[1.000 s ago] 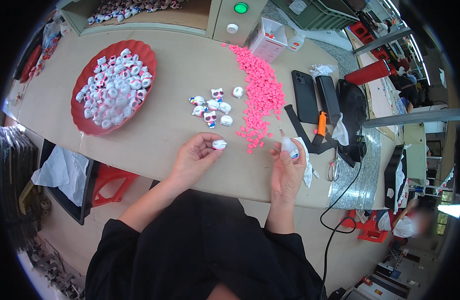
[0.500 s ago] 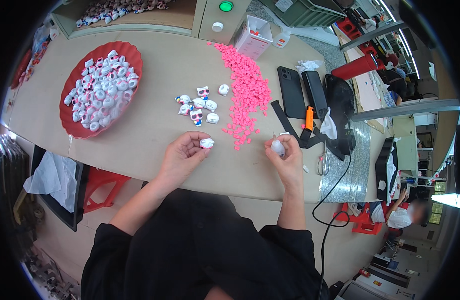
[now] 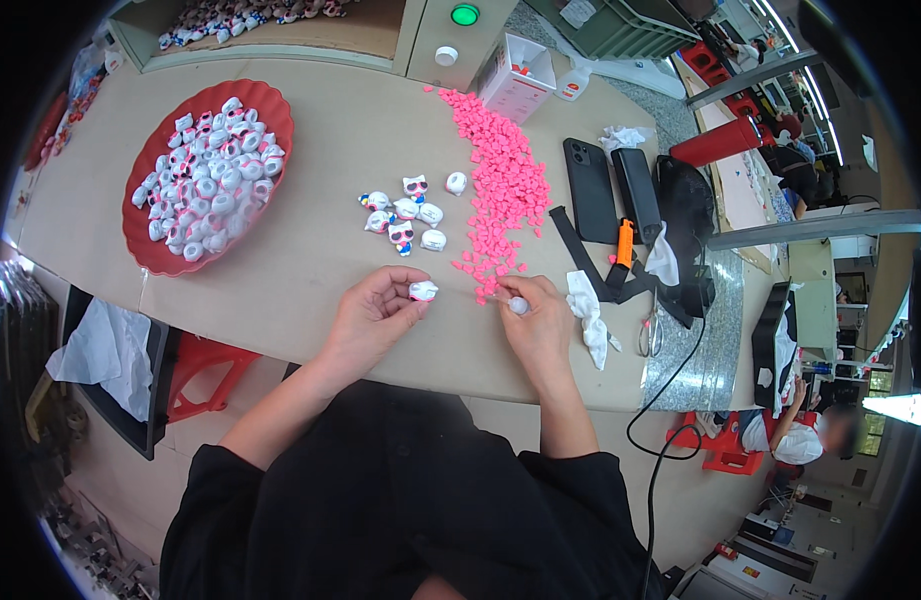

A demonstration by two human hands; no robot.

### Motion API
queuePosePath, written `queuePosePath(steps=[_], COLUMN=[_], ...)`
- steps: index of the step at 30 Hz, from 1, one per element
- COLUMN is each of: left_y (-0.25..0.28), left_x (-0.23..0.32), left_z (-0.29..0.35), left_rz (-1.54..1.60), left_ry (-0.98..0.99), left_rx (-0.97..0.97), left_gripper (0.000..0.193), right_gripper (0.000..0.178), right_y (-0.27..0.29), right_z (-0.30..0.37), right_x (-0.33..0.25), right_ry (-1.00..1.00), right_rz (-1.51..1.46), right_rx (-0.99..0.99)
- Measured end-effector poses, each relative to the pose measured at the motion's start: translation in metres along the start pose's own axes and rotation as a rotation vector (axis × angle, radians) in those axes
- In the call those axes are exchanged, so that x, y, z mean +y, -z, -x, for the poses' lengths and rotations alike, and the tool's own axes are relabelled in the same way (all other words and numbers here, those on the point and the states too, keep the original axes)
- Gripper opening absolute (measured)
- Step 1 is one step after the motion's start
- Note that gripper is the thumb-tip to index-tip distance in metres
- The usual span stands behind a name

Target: The person applies glue from a bottle to small white plastic toy heads, then assembles them with pink bows at a factory workbench.

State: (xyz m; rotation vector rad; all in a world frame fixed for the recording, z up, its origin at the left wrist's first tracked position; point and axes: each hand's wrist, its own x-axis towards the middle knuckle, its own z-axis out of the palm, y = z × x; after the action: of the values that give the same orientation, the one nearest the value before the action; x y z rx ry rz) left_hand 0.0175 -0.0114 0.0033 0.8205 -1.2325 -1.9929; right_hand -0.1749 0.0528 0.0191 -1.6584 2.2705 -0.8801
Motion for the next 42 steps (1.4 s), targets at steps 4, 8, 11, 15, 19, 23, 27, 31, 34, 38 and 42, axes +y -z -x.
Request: queuePosePath(steps=[4, 8, 11, 15, 19, 23, 27, 31, 34, 38, 42], left_y=[0.001, -0.001, 0.000, -0.001, -0.001, 0.001, 0.000, 0.001, 0.002, -0.001, -0.001], left_x=[-0.003, 0.000, -0.005, -0.004, -0.004, -0.005, -0.002, -0.003, -0.004, -0.003, 0.002], left_z=[0.000, -0.002, -0.001, 0.002, 0.003, 0.003, 0.004, 0.004, 0.005, 0.003, 0.001], left_rz=[0.001, -0.011, 0.017, 0.013, -0.035, -0.053, -0.093, -0.132, -0.137, 0.074, 0.086], left_ry=[-0.015, 0.020, -0.007, -0.024, -0.015, -0.025, -0.026, -0.066, -0.016, -0.059, -0.016], left_rx=[-0.001, -0.007, -0.033, -0.083, -0.089, -0.098, -0.088, -0.084, -0.105, -0.067, -0.031], left_gripper=[0.026, 0.025, 0.025, 0.025, 0.024, 0.024, 0.022, 0.021, 0.021, 0.020, 0.018], right_gripper=[0.010, 0.011, 0.016, 0.015, 0.017, 0.018, 0.018, 0.016, 0.015, 0.013, 0.015], right_y=[-0.002, 0.004, -0.008, -0.019, -0.019, -0.016, -0.017, -0.022, -0.026, -0.032, -0.036], right_z=[0.001, 0.011, 0.015, 0.013, 0.011, 0.009, 0.009, 0.012, 0.015, 0.019, 0.018], right_x=[0.004, -0.012, -0.037, -0.034, -0.035, -0.042, -0.044, -0.045, -0.045, -0.049, -0.045], right_ry=[0.010, -0.158, -0.222, -0.292, -0.318, -0.344, -0.358, -0.293, -0.228, -0.101, -0.046], right_rz=[-0.190, -0.590, -0.923, -1.116, -1.034, -0.960, -0.899, -0.864, -0.833, -0.795, -0.800], right_rx=[0.077, -0.074, -0.237, -0.286, -0.336, -0.326, -0.318, -0.264, -0.199, -0.077, -0.076])
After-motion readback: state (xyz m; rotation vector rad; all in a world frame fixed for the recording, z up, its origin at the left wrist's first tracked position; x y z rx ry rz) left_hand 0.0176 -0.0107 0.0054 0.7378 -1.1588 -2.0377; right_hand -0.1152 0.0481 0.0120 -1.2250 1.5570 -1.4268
